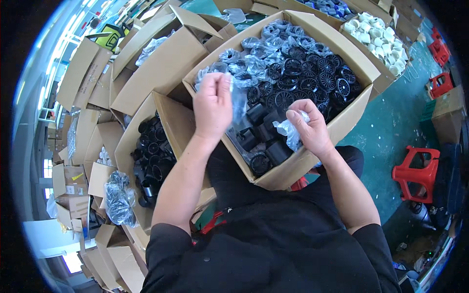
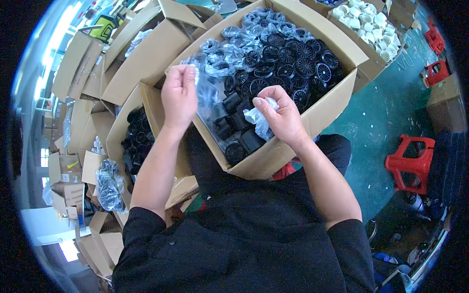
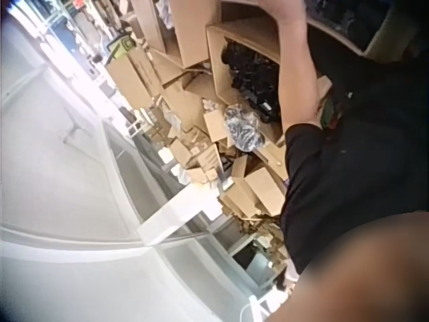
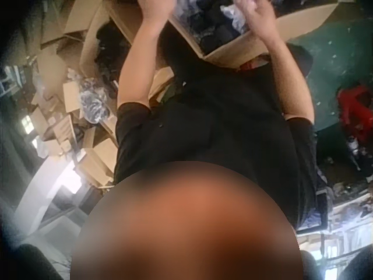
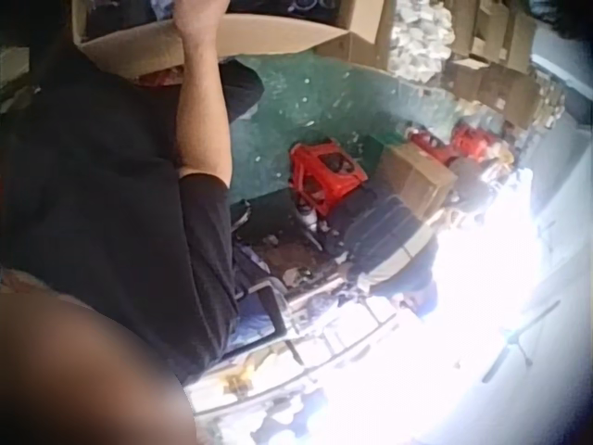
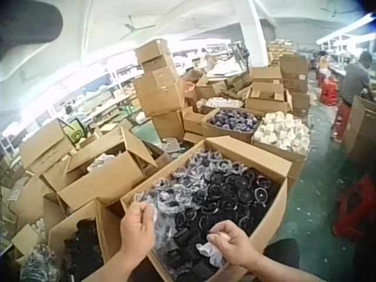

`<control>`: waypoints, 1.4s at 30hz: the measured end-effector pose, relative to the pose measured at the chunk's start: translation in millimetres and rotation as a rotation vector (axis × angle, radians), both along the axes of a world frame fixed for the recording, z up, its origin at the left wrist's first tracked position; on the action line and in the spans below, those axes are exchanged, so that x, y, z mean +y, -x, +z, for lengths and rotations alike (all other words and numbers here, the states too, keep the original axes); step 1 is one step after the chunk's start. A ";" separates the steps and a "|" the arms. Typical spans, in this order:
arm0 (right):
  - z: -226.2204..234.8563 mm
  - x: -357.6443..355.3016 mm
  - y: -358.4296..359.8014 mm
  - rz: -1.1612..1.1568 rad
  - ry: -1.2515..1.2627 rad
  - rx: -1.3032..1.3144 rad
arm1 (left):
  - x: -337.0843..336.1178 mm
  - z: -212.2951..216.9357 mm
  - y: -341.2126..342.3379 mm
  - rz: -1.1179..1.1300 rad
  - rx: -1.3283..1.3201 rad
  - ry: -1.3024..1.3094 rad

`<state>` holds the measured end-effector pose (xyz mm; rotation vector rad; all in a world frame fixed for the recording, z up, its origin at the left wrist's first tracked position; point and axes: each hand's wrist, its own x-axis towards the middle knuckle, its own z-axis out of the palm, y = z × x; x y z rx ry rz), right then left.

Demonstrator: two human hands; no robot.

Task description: Packaging black plastic industrial components into small plastic bags and then into a larger storage box.

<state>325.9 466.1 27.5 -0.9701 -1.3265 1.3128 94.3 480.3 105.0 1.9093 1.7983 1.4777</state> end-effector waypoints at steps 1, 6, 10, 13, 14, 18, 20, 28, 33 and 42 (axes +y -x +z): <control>2.6 -0.8 1.0 -0.007 -0.018 0.012 | -1.8 -1.5 -8.2 -0.036 0.006 -0.004; 2.2 -5.1 -0.4 0.095 -0.059 -0.077 | -13.6 -7.8 -42.2 -0.116 -0.022 0.105; -15.4 2.4 -2.9 0.121 -0.199 -0.195 | -26.2 -15.2 -67.1 -0.306 -0.071 0.184; -27.1 8.5 -7.2 0.108 -0.324 -0.279 | -28.6 -18.6 -68.2 -0.381 -0.172 0.267; -24.5 8.7 -9.0 0.062 -0.205 -0.162 | -25.9 -19.7 -55.5 -0.312 -0.222 0.308; -18.7 11.8 -8.7 -0.073 0.146 0.205 | -15.3 -55.4 3.0 -0.215 0.032 0.250; -21.2 13.3 -4.6 -0.122 0.096 0.189 | -21.5 -65.8 17.2 -0.248 0.290 0.359; -14.0 11.2 -3.0 -0.074 0.185 0.253 | -23.7 -60.3 26.4 -0.235 0.458 0.734; -17.9 11.2 0.9 -0.130 0.035 0.183 | -31.4 -62.8 31.1 -0.108 -0.315 0.674; 5.9 -9.7 13.1 -0.115 -0.268 -0.374 | -48.4 -38.7 2.4 -0.335 -1.390 0.527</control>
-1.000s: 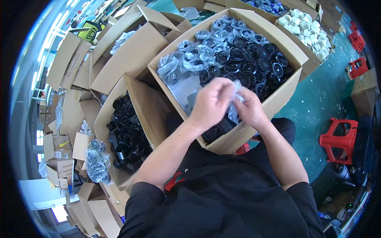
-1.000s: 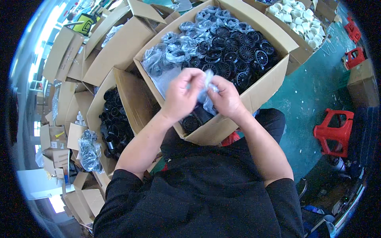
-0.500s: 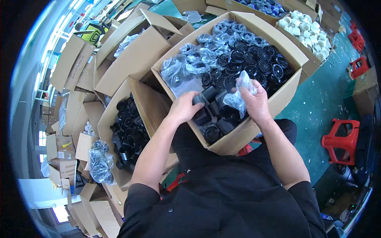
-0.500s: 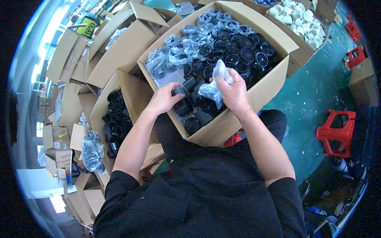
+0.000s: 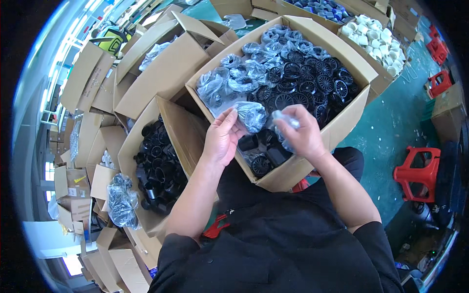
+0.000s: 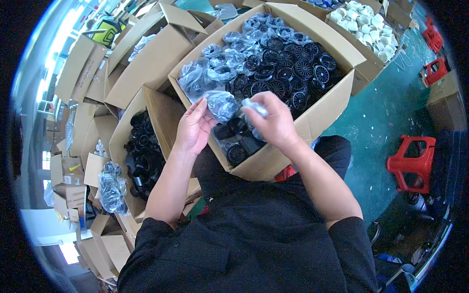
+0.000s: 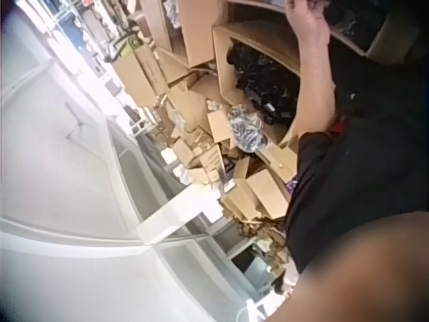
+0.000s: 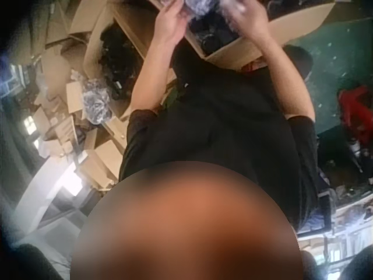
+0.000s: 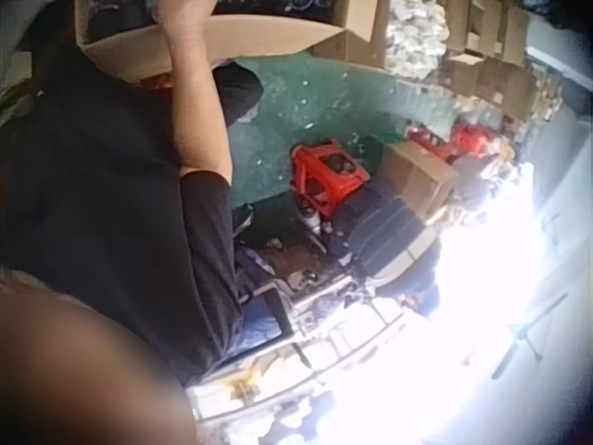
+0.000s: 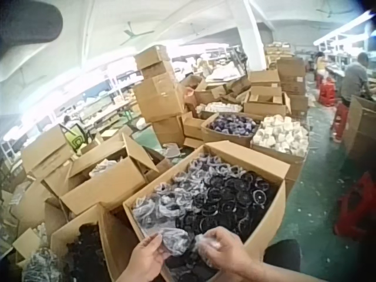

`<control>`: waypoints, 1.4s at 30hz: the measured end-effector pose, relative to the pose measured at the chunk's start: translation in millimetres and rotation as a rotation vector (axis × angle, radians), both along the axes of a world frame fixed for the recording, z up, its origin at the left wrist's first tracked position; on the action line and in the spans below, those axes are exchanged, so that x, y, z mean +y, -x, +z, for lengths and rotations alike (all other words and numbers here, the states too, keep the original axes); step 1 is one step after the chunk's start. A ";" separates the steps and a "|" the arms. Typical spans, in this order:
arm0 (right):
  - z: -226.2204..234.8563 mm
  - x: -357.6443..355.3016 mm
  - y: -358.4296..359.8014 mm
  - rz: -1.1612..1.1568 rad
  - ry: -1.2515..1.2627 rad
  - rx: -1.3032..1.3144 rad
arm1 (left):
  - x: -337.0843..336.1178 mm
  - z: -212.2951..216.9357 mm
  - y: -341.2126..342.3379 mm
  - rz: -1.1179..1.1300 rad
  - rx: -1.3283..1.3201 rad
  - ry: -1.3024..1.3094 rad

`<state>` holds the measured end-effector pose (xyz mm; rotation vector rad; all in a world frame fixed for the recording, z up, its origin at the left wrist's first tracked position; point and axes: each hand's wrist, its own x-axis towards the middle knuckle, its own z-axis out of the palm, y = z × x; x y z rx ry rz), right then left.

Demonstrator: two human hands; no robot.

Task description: Packaging black plastic industrial components into small plastic bags and then into a larger storage box.

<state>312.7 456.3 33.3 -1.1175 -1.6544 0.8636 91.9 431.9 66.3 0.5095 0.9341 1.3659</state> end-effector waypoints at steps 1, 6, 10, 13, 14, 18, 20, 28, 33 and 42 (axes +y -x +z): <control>3.4 -0.7 3.4 -0.001 0.001 -0.001 | -0.9 -0.7 0.0 -0.001 -0.001 0.001; 27.3 2.4 13.0 0.100 -0.192 -0.222 | -3.2 -3.6 -0.1 0.016 0.000 -0.049; 13.8 14.0 11.9 0.219 -0.278 -0.202 | -6.9 4.5 -5.0 0.033 0.096 -0.087; 3.1 17.0 9.2 0.131 -0.257 -0.024 | -9.5 -4.3 5.2 0.120 0.320 -0.155; 0.0 16.4 5.5 0.046 -0.107 0.045 | -9.6 -7.9 8.8 0.158 0.432 -0.188; -3.6 14.6 -0.4 -0.067 0.140 0.175 | -6.8 -12.8 17.0 0.213 0.604 -0.182; -4.3 13.2 -2.3 -0.097 0.233 0.239 | -4.0 -13.9 21.1 0.229 0.665 -0.147; -6.5 13.0 -3.2 -0.101 0.213 0.244 | 7.0 0.5 31.7 0.263 1.090 -0.245; -9.3 13.5 -2.8 -0.110 0.199 0.256 | 12.5 9.3 29.6 0.338 1.270 -0.334; -7.0 13.9 -3.6 -0.149 0.192 0.366 | 33.0 18.0 42.8 0.485 1.259 -0.404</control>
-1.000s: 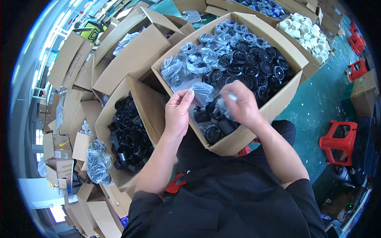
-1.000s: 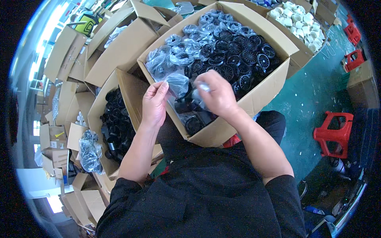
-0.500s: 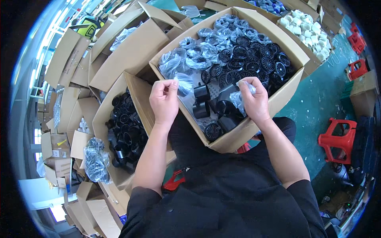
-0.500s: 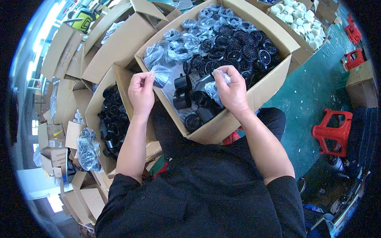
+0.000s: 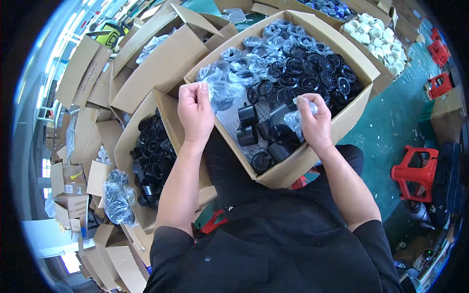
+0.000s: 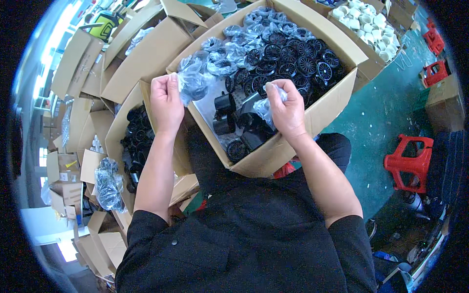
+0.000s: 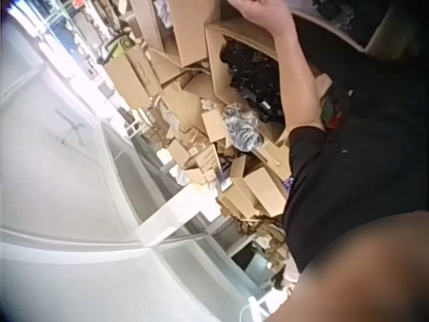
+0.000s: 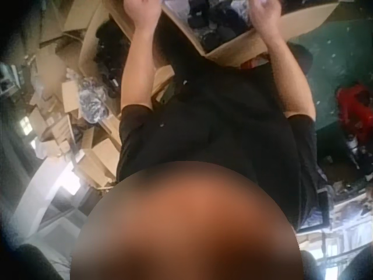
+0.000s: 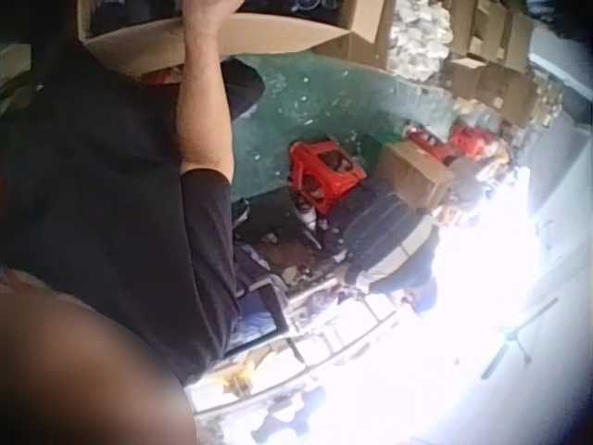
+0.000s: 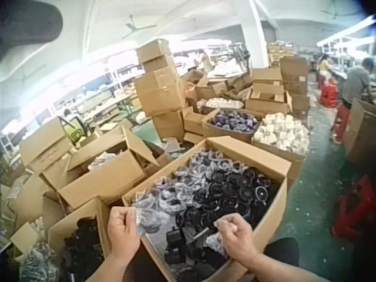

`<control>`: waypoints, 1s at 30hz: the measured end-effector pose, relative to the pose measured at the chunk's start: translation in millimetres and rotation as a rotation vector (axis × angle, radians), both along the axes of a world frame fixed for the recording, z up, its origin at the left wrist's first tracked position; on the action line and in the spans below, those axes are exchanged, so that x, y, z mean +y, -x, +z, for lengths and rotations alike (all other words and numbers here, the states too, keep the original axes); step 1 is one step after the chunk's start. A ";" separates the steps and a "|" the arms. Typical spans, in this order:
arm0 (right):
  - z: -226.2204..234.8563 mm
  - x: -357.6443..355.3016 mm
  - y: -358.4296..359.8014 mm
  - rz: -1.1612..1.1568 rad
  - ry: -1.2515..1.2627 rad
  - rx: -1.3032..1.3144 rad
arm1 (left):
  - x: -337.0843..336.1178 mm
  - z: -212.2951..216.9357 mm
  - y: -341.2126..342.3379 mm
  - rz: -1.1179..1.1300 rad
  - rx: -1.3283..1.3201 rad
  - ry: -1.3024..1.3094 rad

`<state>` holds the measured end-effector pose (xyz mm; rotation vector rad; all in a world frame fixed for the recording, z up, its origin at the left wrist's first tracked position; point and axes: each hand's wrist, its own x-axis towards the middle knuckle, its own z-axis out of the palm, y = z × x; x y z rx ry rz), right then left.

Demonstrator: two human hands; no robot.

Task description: Packaging black plastic industrial components into small plastic bags and then into a larger storage box.

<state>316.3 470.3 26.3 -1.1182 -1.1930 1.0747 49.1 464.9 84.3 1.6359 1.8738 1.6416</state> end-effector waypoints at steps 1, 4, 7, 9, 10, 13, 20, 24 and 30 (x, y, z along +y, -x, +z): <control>0.6 0.5 -1.8 -0.016 0.005 0.014 | 0.6 3.0 -0.5 0.002 0.002 0.002; 4.1 2.5 -4.4 -0.045 0.017 0.043 | 0.5 9.1 -3.1 0.010 0.007 0.007; 11.1 8.2 -5.7 -0.078 -0.037 0.103 | -2.8 9.6 -13.6 -0.123 0.082 0.127; 19.9 12.8 -7.4 -0.092 -0.058 0.121 | -1.3 7.2 -14.1 -0.170 0.106 0.165; 27.9 15.3 -7.3 -0.071 -0.059 0.113 | 2.3 2.1 -10.8 -0.148 0.039 0.161; 46.6 15.2 -0.5 -0.008 -0.052 0.092 | 5.2 -11.3 1.1 -0.081 -0.157 0.163; 51.8 21.5 5.4 -0.003 0.041 0.282 | -26.2 -16.8 -51.9 -0.356 -0.187 0.222; 53.7 24.3 7.1 0.014 0.065 0.324 | -35.8 -17.3 -62.8 -0.492 0.013 0.256; 52.5 12.6 13.3 0.179 0.101 0.487 | -29.1 -19.6 -79.1 -0.518 0.106 0.448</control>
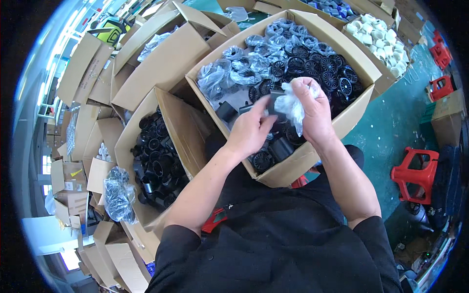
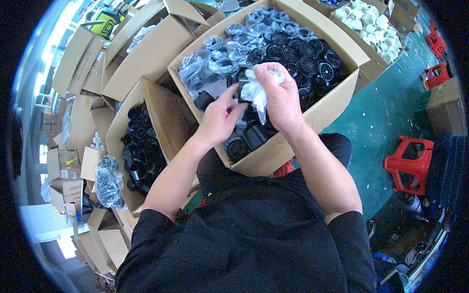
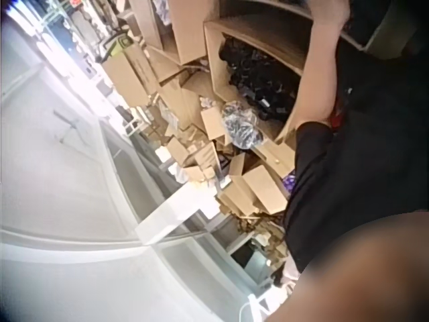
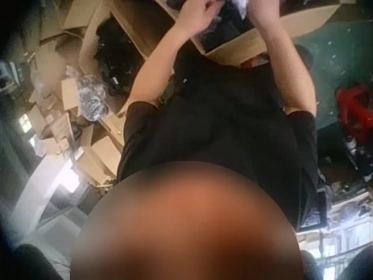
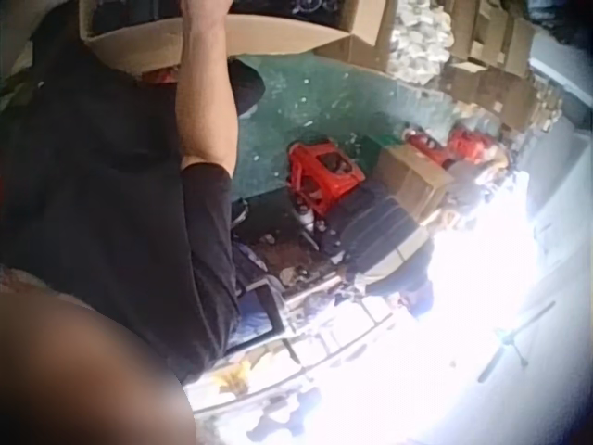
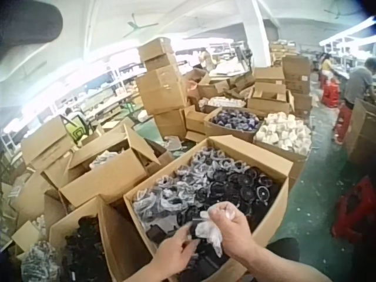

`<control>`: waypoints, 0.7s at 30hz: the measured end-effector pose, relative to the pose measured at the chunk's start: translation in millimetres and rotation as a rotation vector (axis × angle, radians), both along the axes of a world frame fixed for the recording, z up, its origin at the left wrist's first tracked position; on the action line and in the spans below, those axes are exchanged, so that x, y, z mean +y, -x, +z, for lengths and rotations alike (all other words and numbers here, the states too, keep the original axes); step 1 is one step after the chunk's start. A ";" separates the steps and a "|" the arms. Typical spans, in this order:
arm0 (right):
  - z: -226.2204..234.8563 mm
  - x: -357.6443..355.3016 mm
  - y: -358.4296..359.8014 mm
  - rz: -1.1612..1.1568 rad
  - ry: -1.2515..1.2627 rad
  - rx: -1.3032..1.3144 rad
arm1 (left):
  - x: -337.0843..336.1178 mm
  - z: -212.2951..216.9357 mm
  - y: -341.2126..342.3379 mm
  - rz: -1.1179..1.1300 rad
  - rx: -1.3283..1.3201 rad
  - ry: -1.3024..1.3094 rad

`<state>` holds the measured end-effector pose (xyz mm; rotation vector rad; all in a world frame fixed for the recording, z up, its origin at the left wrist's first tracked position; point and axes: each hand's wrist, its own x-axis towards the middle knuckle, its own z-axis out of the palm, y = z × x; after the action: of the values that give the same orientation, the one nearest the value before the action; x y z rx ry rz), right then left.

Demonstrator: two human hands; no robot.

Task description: Packaging black plastic industrial components into small plastic bags and then into a larger storage box.

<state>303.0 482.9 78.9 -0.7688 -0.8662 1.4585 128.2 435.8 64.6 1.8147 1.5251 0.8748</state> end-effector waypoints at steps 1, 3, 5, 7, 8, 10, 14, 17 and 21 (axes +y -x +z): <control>0.6 -1.9 -0.2 0.037 0.018 0.033 | 2.4 -3.4 0.6 -0.026 0.049 0.011; 1.2 -4.0 -0.4 0.110 0.053 0.098 | 4.6 -7.5 1.6 -0.078 0.148 0.034; -3.4 0.1 -4.7 0.049 0.044 -0.005 | 4.1 -5.0 -0.9 -0.068 0.141 0.035; -12.3 8.5 -10.1 -0.061 0.023 -0.212 | 2.2 -0.7 -2.5 -0.036 0.128 0.035; -16.9 12.2 -13.1 -0.115 0.012 -0.316 | 1.8 -0.1 -3.3 -0.019 0.122 0.035; -28.7 19.7 -24.8 -0.159 0.040 -0.345 | 3.7 -2.7 -3.4 -0.024 0.110 0.005; -47.5 31.0 -35.3 -0.278 0.121 -0.423 | 4.2 -6.0 0.9 -0.028 0.085 -0.083; -52.0 35.6 -38.1 -0.345 0.113 -0.425 | 5.4 -0.9 1.6 -0.113 0.238 -0.183; -21.4 17.4 -25.6 -0.245 0.015 -0.434 | 5.8 2.5 1.8 -0.135 0.339 -0.231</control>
<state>328.6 500.3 57.5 -1.1860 -1.0435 1.0982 126.4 441.6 67.1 2.3005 1.5265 0.7299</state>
